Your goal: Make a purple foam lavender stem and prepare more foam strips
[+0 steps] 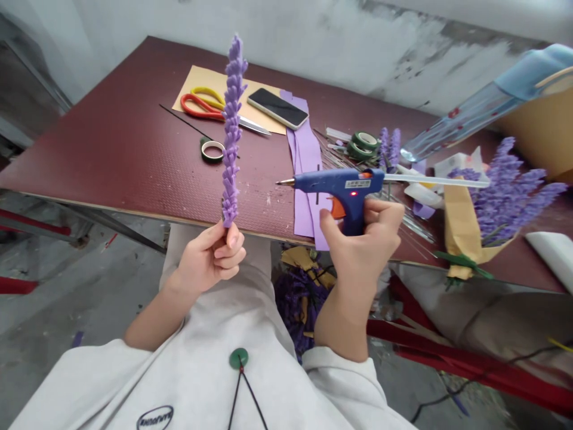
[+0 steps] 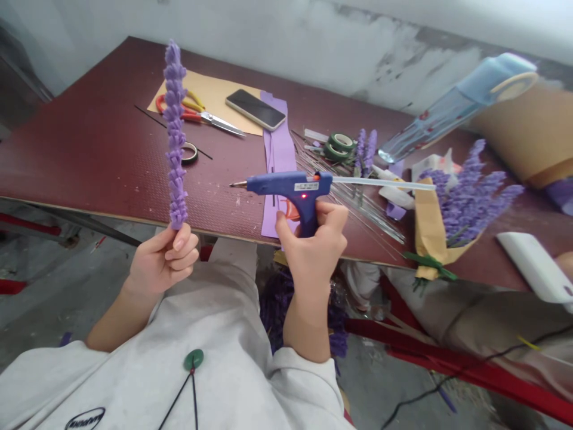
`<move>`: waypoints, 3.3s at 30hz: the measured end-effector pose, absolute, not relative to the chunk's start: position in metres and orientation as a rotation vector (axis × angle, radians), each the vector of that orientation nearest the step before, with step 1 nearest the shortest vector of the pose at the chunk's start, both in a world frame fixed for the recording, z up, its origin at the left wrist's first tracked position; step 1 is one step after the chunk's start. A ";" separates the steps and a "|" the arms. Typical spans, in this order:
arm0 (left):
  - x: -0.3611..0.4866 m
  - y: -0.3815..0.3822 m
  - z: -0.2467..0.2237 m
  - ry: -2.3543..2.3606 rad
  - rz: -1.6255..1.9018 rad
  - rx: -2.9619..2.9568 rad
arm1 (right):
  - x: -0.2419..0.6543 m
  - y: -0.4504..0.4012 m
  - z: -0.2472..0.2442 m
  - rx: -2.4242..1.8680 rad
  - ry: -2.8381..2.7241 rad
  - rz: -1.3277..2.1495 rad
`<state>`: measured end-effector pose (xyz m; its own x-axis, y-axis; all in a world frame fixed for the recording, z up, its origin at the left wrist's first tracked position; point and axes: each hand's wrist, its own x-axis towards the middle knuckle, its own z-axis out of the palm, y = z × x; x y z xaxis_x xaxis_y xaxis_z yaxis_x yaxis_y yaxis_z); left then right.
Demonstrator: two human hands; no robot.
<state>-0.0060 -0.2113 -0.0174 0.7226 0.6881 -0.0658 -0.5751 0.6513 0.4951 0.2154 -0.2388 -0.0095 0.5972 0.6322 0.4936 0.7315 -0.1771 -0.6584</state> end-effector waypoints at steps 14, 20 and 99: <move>0.003 -0.192 -0.023 0.296 0.794 0.226 | 0.180 -0.232 -0.018 -1.756 -1.213 -0.080; 0.003 -0.190 -0.024 0.235 0.757 0.093 | 0.182 -0.228 -0.025 -1.677 -1.326 -0.171; -0.004 -0.201 -0.015 0.210 0.718 0.125 | 0.302 -0.211 -0.036 -2.546 -0.733 -0.132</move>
